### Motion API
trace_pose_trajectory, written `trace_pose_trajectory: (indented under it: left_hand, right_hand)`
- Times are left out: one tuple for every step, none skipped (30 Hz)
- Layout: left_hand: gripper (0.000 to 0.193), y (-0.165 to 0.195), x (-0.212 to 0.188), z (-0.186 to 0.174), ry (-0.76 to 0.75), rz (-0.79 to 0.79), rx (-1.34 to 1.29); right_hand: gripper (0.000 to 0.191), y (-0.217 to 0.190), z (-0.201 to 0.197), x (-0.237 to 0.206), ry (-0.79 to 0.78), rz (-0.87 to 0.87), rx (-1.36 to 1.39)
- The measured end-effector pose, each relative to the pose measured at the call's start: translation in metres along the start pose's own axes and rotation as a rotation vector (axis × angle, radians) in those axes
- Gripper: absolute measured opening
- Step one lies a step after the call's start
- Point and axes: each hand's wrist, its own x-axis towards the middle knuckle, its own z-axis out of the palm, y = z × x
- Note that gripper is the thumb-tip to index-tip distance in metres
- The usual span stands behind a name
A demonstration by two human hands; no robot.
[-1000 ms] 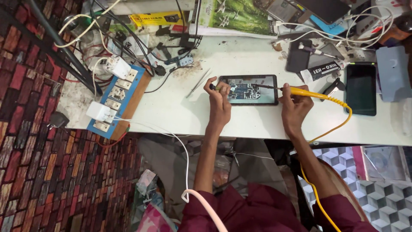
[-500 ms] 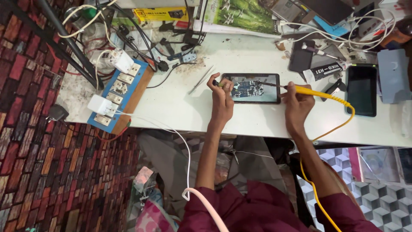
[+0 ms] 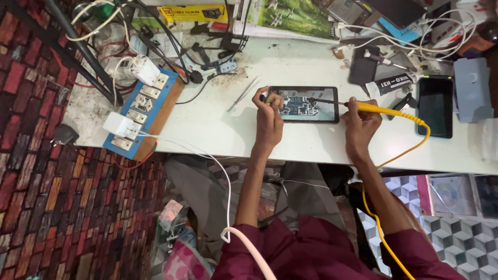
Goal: The person uses a soldering iron and tweezers to work on a small circuit board placed on a tablet. They repeatedly heat and adjust components on the board throughout the clip.
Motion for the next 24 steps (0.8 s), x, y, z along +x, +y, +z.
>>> trace_pose_trajectory:
  left_hand:
    - [0.032,-0.002,0.001,0.001,0.019,0.004,-0.027]
    - [0.03,-0.005,0.002,0.001,0.038,0.008,-0.056]
    - [0.028,-0.008,0.003,0.002,0.056,0.009,-0.085]
    - [0.029,-0.01,0.004,0.002,0.069,0.003,-0.121]
    - [0.03,-0.012,0.005,0.001,0.081,-0.002,-0.157]
    - [0.031,-0.014,0.005,0.001,0.093,-0.007,-0.193]
    - [0.032,-0.015,0.006,0.001,0.093,-0.081,-0.247]
    - [0.034,-0.015,0.006,0.001,0.09,-0.157,-0.301]
    - [0.035,-0.016,0.006,0.002,0.087,-0.231,-0.357]
    - [0.036,-0.015,0.007,0.002,0.072,-0.226,-0.353]
    - [0.036,-0.015,0.007,0.003,0.056,-0.225,-0.35]
    - [0.037,-0.014,0.007,0.004,0.042,-0.223,-0.347]
    - [0.038,-0.014,0.008,0.004,0.037,-0.224,-0.348]
    - [0.038,-0.013,0.008,0.004,0.033,-0.227,-0.348]
    - [0.039,-0.013,0.008,0.003,0.027,-0.231,-0.349]
    - [0.039,-0.012,0.009,0.003,0.023,-0.222,-0.331]
    - [0.04,-0.012,0.009,0.002,0.02,-0.215,-0.313]
    - [0.04,-0.011,0.008,0.001,0.021,-0.209,-0.296]
    - [0.04,-0.011,0.007,0.001,0.042,-0.224,-0.316]
    - [0.041,-0.011,0.007,0.0,0.064,-0.234,-0.335]
    - [0.041,-0.011,0.008,0.0,0.085,-0.24,-0.356]
    - [0.041,-0.011,0.008,0.0,0.067,-0.235,-0.339]
    - [0.042,-0.012,0.009,0.0,0.05,-0.23,-0.32]
    - [0.042,-0.013,0.01,0.0,0.033,-0.222,-0.303]
  right_hand:
    - [0.026,0.0,0.0,0.0,0.002,-0.004,0.01]
    - [0.025,0.0,0.001,0.001,0.004,-0.009,0.018]
    - [0.025,0.001,0.001,0.0,0.007,-0.012,0.024]
    - [0.025,0.001,0.0,0.0,0.007,-0.013,0.021]
    - [0.025,0.001,0.001,0.0,0.006,-0.015,0.019]
    - [0.026,0.001,0.001,0.0,0.006,-0.018,0.017]
    - [0.025,0.001,0.001,0.0,0.007,-0.013,0.02]
    - [0.025,0.001,0.001,0.0,0.008,-0.005,0.021]
    - [0.025,0.001,0.0,0.0,0.011,-0.001,0.021]
    - [0.025,0.001,0.001,0.0,0.015,0.003,0.022]
    - [0.024,0.001,0.001,0.0,0.02,0.008,0.022]
    - [0.024,0.001,0.001,0.0,0.023,0.013,0.02]
    - [0.024,0.0,0.001,0.0,0.023,0.004,0.026]
    - [0.024,0.001,0.001,0.0,0.022,-0.001,0.031]
    - [0.024,0.001,0.0,-0.001,0.023,-0.006,0.035]
    - [0.023,0.001,0.0,-0.001,0.027,-0.003,0.028]
    - [0.023,0.001,0.0,-0.001,0.029,0.001,0.018]
    - [0.022,0.001,0.0,-0.002,0.028,0.006,0.008]
    - [0.023,0.001,0.0,-0.002,0.033,0.01,0.012]
    - [0.023,0.001,0.0,-0.003,0.037,0.011,0.018]
    - [0.024,0.0,0.001,-0.002,0.042,0.008,0.025]
    - [0.024,0.0,0.0,-0.002,0.042,0.012,0.022]
    - [0.023,0.0,0.0,-0.003,0.041,0.018,0.021]
    - [0.023,-0.001,0.0,-0.002,0.039,0.02,0.019]
